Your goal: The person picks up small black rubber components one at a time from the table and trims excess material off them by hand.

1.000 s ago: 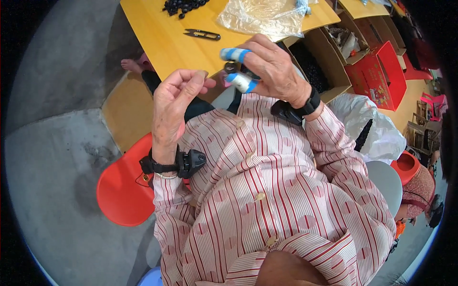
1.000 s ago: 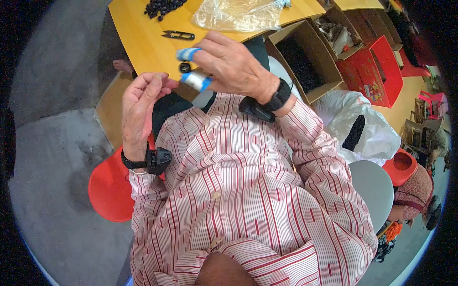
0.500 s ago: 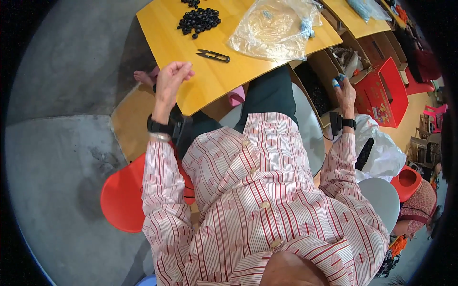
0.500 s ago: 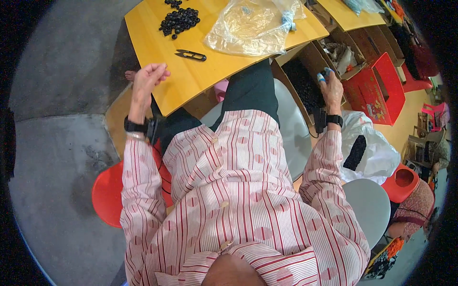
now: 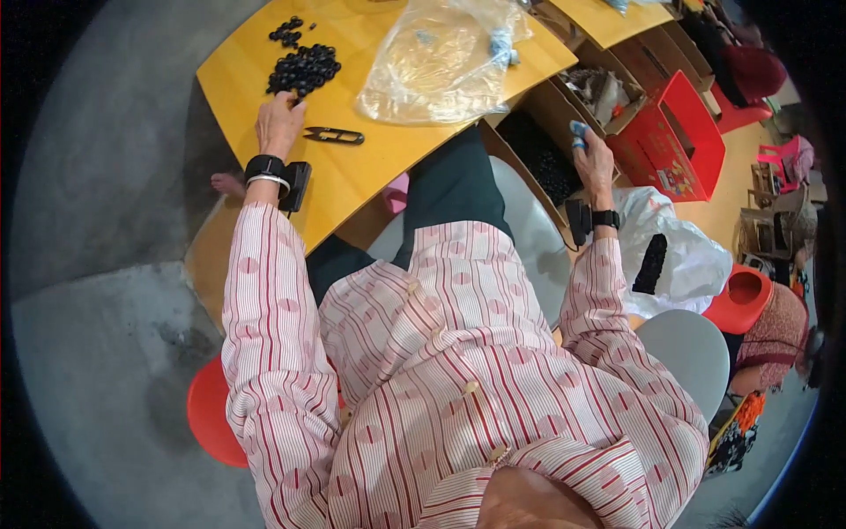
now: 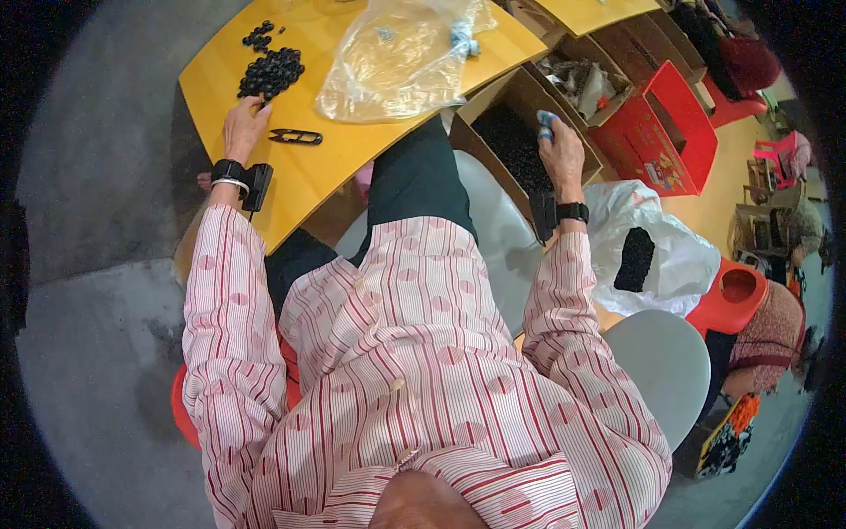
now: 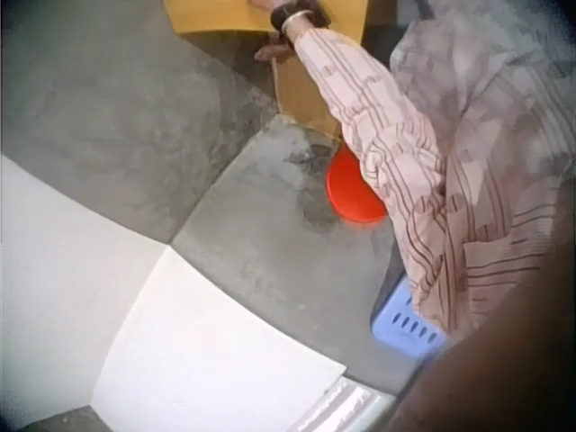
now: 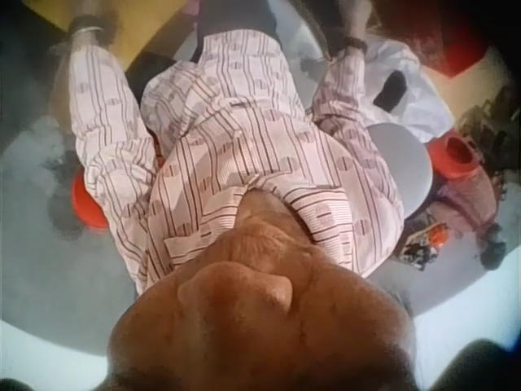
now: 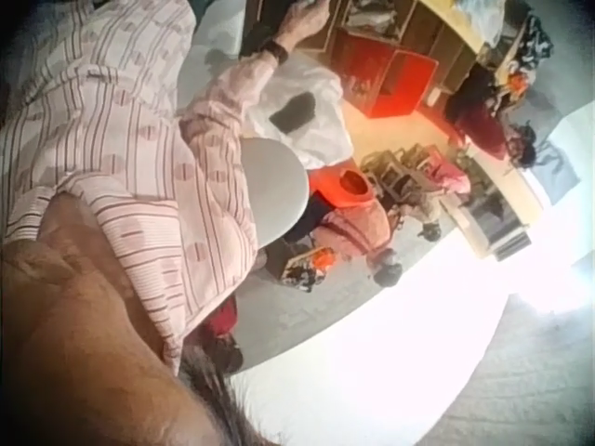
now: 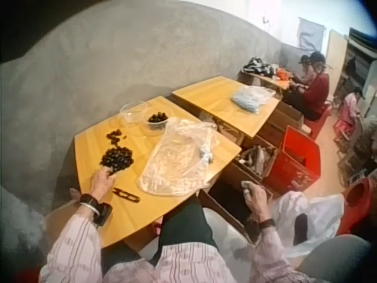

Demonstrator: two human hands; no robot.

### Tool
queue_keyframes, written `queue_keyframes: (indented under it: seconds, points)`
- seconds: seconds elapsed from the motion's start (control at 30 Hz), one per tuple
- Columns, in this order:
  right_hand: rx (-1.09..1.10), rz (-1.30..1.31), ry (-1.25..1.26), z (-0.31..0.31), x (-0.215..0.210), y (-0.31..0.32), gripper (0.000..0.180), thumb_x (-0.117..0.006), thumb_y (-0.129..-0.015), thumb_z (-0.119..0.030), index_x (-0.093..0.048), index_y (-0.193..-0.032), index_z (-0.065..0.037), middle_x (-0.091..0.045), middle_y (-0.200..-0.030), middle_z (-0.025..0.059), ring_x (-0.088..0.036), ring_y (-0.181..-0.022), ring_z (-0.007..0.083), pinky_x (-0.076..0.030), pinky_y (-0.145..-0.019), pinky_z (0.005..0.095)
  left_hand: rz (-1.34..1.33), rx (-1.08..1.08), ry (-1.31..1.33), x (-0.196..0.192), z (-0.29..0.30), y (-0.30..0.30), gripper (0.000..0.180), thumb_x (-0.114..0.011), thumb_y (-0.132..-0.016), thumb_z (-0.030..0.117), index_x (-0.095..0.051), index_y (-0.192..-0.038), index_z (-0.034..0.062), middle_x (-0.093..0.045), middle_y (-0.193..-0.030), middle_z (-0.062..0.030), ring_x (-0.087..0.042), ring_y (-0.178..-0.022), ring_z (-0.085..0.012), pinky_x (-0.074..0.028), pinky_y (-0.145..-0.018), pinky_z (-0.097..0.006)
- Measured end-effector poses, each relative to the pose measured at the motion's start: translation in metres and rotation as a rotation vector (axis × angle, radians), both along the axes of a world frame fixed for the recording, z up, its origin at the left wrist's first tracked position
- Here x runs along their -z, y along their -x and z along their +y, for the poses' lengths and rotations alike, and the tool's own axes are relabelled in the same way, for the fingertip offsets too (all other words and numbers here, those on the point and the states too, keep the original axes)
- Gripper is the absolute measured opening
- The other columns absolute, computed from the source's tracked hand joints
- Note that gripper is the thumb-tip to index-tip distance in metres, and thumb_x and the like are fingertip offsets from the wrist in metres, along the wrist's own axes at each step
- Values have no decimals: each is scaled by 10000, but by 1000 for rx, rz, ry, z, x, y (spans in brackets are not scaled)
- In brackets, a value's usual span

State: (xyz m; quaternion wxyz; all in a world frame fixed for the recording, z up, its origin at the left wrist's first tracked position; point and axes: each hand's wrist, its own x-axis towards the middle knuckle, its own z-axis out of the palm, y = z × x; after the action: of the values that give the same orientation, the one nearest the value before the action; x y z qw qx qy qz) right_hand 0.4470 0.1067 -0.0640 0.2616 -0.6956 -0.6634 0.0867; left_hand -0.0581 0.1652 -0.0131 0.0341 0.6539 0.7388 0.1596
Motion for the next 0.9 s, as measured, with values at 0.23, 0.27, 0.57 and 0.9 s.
queue_keyframes:
  seconds: [0.23,0.27,0.57,0.9]
  points:
    - [-306,116,-399,32,-82,82,117,-560,-771,-84,-564,-884,-51,-604,-834,132,-576,-824,311,-469,-726,392,-16,-32,40,-4,-8,3,250,-645,-781,236,-618,-945,48,-649,-870,-165,-613,-840,-337,-482,-737,-405]
    - [-356,113,-355,42,-80,88,163,-565,-786,-83,-574,-947,-64,-604,-862,127,-581,-816,301,-473,-727,376,-75,-56,83,-6,-10,0,252,-646,-783,235,-618,-947,46,-651,-860,-155,-621,-824,-318,-486,-725,-385]
    - [-633,92,-268,157,-53,169,197,-548,-724,-57,-549,-919,-32,-633,-952,131,-568,-900,353,-465,-770,417,-958,-34,222,-35,-82,-18,284,-664,-818,189,-575,-1010,-1,-551,-769,15,-488,-654,-68,-410,-613,-196]
    - [-569,91,-202,196,-47,190,416,-493,-732,16,-567,-1134,-63,-621,-847,160,-599,-800,299,-485,-702,371,-1672,-27,262,-30,-125,-42,245,-612,-859,140,-528,-1060,29,-588,-897,-41,-528,-752,-83,-418,-689,-203]
